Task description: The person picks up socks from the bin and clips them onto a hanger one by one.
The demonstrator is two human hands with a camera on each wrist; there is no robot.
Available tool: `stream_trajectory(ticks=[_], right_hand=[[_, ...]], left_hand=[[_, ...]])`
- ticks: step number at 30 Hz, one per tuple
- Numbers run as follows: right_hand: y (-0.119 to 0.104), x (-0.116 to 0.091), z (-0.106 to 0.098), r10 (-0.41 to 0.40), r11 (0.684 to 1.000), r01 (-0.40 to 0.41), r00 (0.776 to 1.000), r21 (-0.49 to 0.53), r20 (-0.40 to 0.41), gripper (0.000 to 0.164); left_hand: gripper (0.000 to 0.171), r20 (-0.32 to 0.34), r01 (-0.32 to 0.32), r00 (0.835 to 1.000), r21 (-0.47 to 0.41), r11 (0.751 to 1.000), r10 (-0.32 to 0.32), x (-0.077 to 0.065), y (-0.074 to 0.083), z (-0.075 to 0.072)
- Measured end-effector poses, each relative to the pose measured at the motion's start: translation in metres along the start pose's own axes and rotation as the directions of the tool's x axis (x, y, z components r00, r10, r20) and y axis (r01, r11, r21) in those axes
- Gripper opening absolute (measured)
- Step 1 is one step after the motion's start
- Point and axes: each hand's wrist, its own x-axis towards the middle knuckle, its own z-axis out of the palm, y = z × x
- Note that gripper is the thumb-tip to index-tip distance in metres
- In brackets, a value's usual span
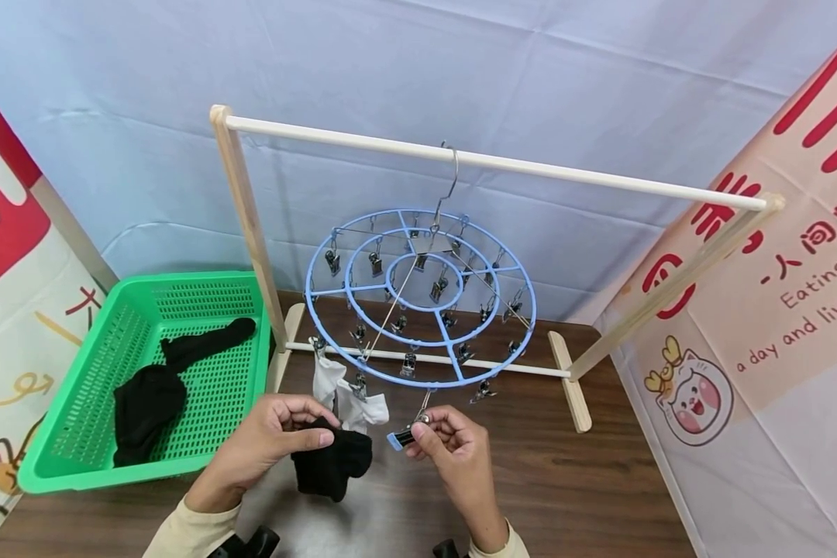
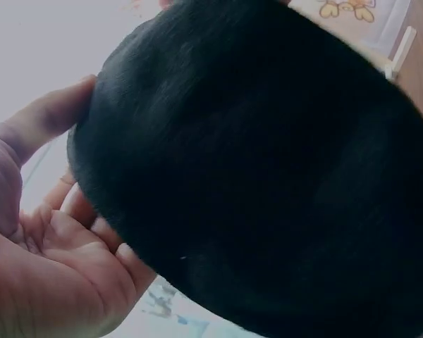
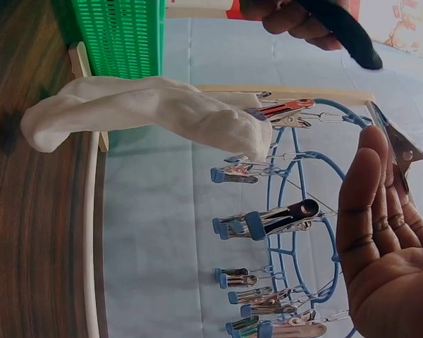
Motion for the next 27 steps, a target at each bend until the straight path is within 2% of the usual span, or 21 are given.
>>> stream_trajectory(ticks=[5,12,27], right_hand=[[-0.001,0.000,0.000,0.009,1.000,-0.009,1.000,-0.018,-0.004,0.010],[0.000,-0.001,0.001,0.025,0.998,-0.027,0.999,-0.052,-0.033,0.010],[0.001,-0.001,0.000,0.037,0.998,-0.040,0.997,-0.045,-0.062,0.008]], left_hand=[[0.019,0.030,0.036,0.999,0.010,0.999,-0.037,0.006,-0.002,0.008],[0.019,0.083,0.003,0.997,-0.002,1.000,-0.003,0.013,-0.003,0.016],[0.013,0.109,-0.013,0.994,0.003,1.000,0.012,0.025,-0.009,0.030]])
